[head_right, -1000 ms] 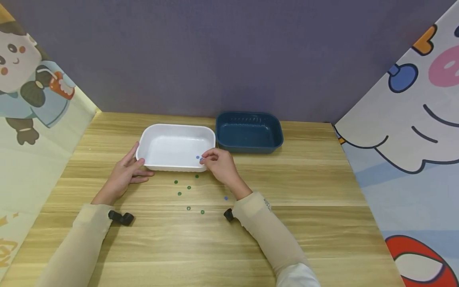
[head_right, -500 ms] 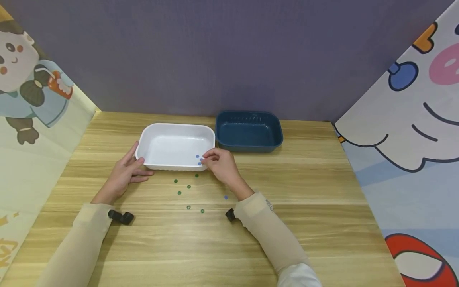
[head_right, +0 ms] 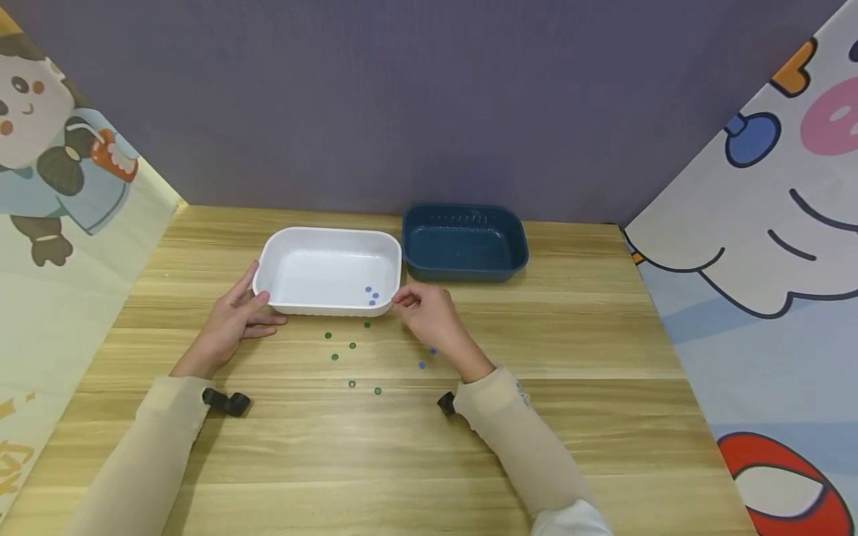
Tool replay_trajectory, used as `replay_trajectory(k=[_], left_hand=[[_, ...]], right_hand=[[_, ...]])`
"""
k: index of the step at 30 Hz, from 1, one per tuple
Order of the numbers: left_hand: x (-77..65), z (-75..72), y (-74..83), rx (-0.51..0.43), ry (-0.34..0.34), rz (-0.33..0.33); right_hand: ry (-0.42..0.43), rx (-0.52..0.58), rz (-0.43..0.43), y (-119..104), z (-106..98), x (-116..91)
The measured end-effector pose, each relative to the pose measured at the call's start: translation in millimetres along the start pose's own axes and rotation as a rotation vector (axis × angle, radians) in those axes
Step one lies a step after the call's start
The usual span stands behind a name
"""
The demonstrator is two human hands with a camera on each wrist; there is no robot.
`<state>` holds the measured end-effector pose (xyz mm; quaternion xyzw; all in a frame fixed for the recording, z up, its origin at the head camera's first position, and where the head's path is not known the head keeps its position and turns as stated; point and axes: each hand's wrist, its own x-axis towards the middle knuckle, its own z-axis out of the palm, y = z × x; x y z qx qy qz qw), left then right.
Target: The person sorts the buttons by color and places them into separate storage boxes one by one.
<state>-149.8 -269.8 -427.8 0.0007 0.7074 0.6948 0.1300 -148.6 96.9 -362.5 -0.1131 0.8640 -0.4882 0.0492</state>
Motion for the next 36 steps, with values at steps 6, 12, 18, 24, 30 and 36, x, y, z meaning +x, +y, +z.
replay_trajectory(k=[6,12,18,24,30,36], left_hand=[[0.8,0.6,0.6,0.000,0.000,-0.009],[2.1,0.5,1.0,0.003,0.000,0.006],[1.8,-0.5,-0.1,0.007,0.012,0.011],[1.7,-0.9,-1.6,-0.009,0.009,0.003],[0.8,-0.5,0.0,-0.001,0.009,-0.002],[1.0,0.0,1.0,-0.004,0.004,-0.005]], right_hand=[[-0.048,-0.130,0.001,1.1,-8.7,-11.3],[-0.176,-0.367,-0.008,1.1,-16.5,-22.7],[-0.291,-0.533,-0.003,12.3,-16.3,-31.9],[-0.257,-0.551,0.027,22.2,-13.7,-37.9],[-0.312,-0.574,0.057,23.2,-15.2,-41.6],[-0.381,-0.567,0.082,24.2,-15.7,-44.8]])
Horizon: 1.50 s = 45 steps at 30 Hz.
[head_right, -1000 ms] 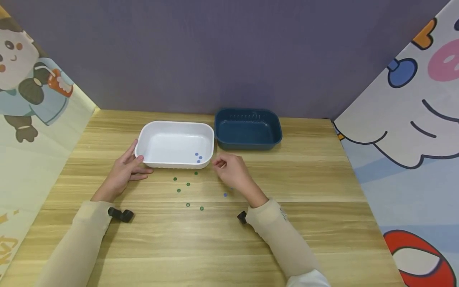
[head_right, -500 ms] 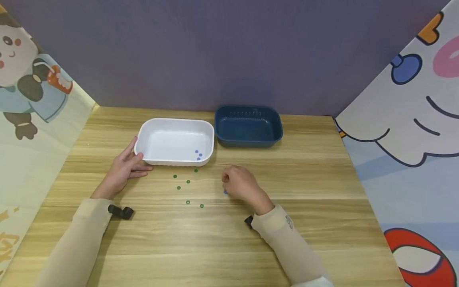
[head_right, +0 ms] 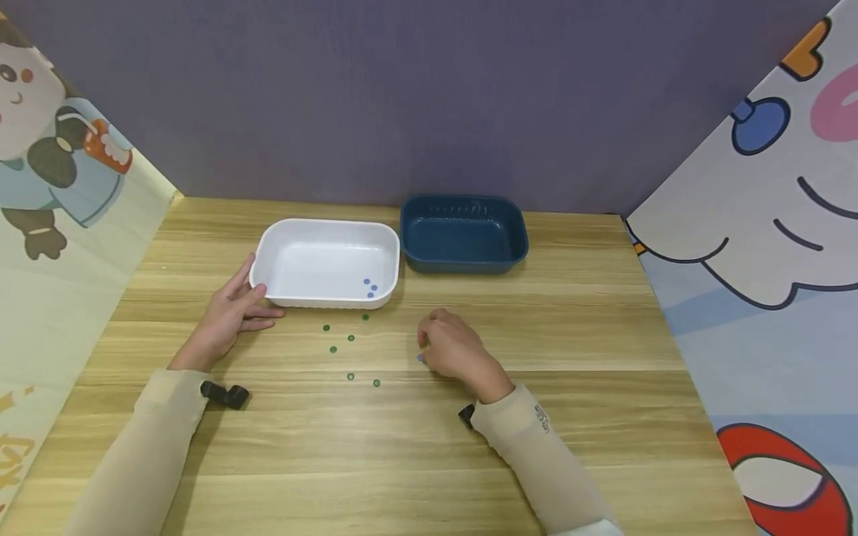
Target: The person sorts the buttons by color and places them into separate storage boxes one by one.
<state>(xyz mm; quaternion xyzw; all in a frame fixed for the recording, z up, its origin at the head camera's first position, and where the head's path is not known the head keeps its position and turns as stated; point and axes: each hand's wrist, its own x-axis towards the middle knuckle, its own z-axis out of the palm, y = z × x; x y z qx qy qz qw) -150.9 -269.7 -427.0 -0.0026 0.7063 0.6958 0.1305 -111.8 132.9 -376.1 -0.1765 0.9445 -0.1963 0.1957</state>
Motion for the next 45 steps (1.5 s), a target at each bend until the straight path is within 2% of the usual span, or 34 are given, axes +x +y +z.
replay_trajectory(k=[6,14,19,32,45], left_hand=[[1.0,-0.4,-1.0,0.008,0.000,0.005],[2.5,0.1,1.2,0.010,0.000,0.016],[3.2,0.7,3.9,0.014,-0.005,0.024],[4.1,-0.1,1.5,0.008,0.002,0.022],[1.8,0.5,-1.0,0.008,0.003,0.009]], right_hand=[[0.004,-0.015,0.006,0.1,2.6,-1.8],[0.044,-0.120,-0.066,3.5,8.8,-6.8],[0.074,-0.151,-0.083,5.0,12.7,-7.9],[0.144,-0.176,-0.079,3.5,20.7,-6.5],[0.164,-0.162,-0.062,3.7,25.6,-6.9]])
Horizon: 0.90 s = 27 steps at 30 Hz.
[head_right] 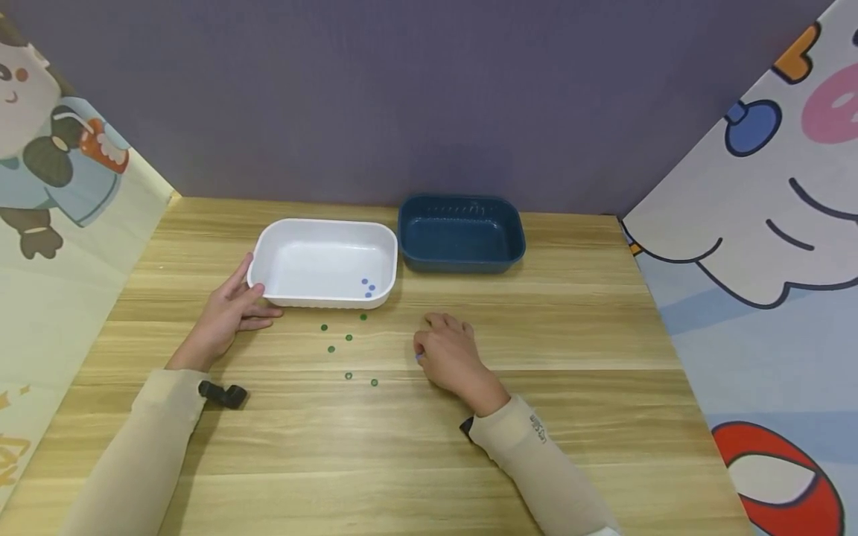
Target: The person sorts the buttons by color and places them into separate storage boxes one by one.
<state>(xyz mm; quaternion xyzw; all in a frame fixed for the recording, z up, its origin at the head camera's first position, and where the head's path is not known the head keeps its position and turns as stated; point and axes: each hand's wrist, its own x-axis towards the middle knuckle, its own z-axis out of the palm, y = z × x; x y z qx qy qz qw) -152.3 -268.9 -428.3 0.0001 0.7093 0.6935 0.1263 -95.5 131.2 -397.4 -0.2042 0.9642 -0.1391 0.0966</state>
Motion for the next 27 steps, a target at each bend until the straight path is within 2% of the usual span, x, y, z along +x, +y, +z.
replay_trajectory(k=[8,22,27], left_hand=[[-0.1,-0.8,-0.2,0.001,-0.006,-0.001],[-0.9,-1.9,1.0,0.009,0.006,0.003],[-1.4,-1.6,1.1,0.004,-0.002,-0.002]], right_hand=[[0.001,-0.038,-0.029,-2.1,2.1,1.1],[0.000,-0.028,0.008,-4.0,2.3,3.2],[0.092,0.057,-0.001,-1.3,0.6,2.6]])
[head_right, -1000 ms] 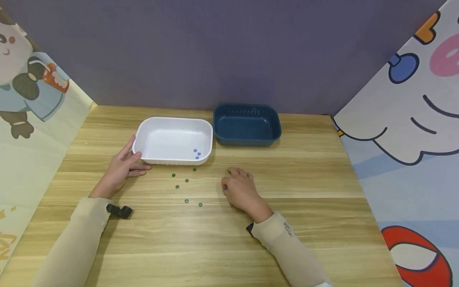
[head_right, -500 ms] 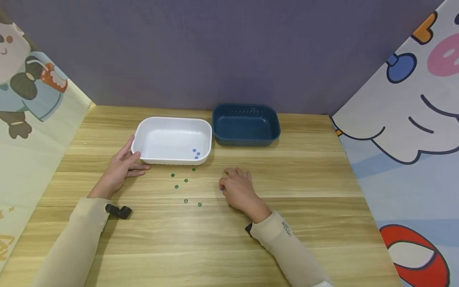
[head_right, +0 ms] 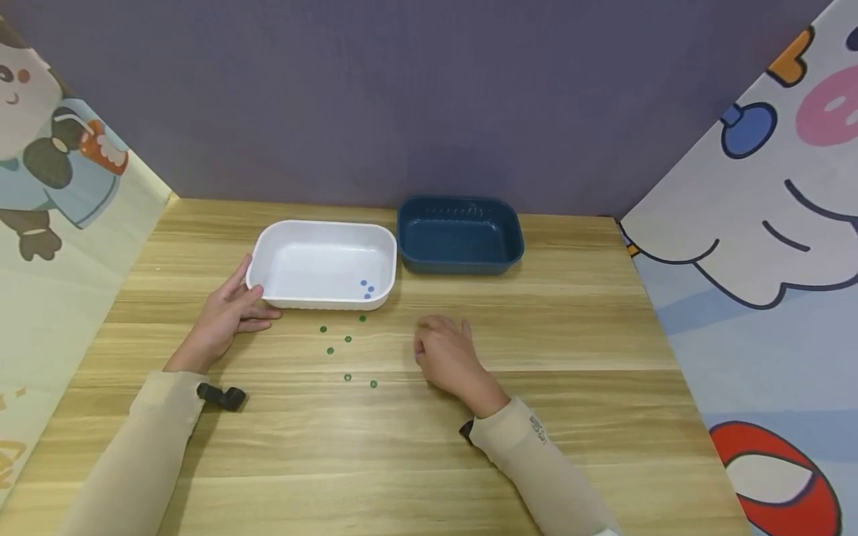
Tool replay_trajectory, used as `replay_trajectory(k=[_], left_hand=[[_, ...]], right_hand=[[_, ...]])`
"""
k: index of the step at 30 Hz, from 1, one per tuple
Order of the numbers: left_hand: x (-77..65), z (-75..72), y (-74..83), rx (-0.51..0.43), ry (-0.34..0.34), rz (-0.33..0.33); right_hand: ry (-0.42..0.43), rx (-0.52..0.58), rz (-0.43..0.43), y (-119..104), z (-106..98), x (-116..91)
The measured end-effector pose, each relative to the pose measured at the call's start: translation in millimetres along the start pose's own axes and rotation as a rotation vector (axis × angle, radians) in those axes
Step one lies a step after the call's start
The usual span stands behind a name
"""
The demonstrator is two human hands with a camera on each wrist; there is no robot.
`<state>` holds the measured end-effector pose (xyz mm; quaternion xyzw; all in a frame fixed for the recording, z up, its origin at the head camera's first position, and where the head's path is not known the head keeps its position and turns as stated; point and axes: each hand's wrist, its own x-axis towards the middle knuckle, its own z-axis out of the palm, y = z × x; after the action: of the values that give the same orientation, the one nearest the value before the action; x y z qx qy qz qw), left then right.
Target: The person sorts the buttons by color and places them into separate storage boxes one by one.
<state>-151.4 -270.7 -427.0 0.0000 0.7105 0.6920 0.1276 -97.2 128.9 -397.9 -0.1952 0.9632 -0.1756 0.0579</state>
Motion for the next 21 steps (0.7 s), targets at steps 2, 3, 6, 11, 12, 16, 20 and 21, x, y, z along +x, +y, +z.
replay_trajectory(k=[2,3,6,11,12,16,20,21], left_hand=[[-0.1,0.0,-0.4,-0.002,0.001,0.000],[-0.1,0.0,-0.5,-0.004,0.002,0.001],[0.0,0.2,-0.6,-0.009,0.007,0.001],[1.0,0.0,-1.0,-0.017,0.003,-0.003],[1.3,0.1,-1.3,-0.018,0.003,-0.003],[1.8,0.1,-1.9,-0.012,0.005,0.000],[2.8,-0.3,-3.4,-0.009,0.006,0.002],[3.0,-0.4,-3.9,-0.010,0.006,0.002]], right_hand=[[0.055,0.045,-0.007,1.4,-0.9,0.4],[0.083,0.059,-0.013,2.4,-1.1,0.9],[0.147,0.090,-0.032,4.5,-2.0,2.7],[0.216,0.208,-0.037,5.1,-3.6,5.3],[0.222,0.253,-0.026,4.7,-4.2,5.8],[0.242,0.404,0.039,3.5,-5.5,9.0],[0.245,0.468,0.078,4.7,-5.2,11.6],[0.239,0.487,0.089,5.3,-4.9,12.0]])
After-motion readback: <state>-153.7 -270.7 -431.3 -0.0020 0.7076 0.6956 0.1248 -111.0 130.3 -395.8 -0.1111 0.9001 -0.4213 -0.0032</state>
